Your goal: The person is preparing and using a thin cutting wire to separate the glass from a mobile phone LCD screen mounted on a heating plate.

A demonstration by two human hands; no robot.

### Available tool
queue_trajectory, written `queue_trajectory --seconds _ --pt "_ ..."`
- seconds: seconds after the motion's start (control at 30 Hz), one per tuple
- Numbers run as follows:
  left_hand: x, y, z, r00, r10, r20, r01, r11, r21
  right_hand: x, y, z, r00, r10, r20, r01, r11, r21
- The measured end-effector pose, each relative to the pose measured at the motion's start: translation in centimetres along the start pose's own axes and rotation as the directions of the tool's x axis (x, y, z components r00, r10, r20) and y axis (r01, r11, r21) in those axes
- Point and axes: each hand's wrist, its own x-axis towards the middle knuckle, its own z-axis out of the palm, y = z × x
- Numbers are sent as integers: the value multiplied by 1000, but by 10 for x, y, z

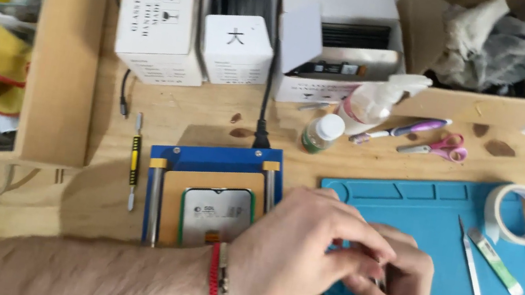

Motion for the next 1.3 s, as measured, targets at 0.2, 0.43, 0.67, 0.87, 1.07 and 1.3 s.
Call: queue_trajectory --seconds 0.2,0.43,0.67,0.87,1.07,1.3 --pt "0 -8 -8 976 -213 -40 216 970 111 15 -9 13 996 57 -64 -54 998 38" --pt "5 -9 -11 987 -160 -8 159 974 160 17 -15 13 994 103 -25 -101 993 68" --pt "8 -5 -8 987 -137 82 130 988 87 14 -14 8 991 110 71 -121 978 169" --pt "5 1 -14 982 -168 85 166 986 28 12 -7 3 981 139 137 -180 919 351" --pt "-8 -9 -10 976 -174 129 169 984 48 11 1 9 979 152 135 -192 911 364" --pt "-15 2 -23 999 -49 16 48 996 80 6 -1 12 945 180 274 -316 719 619"
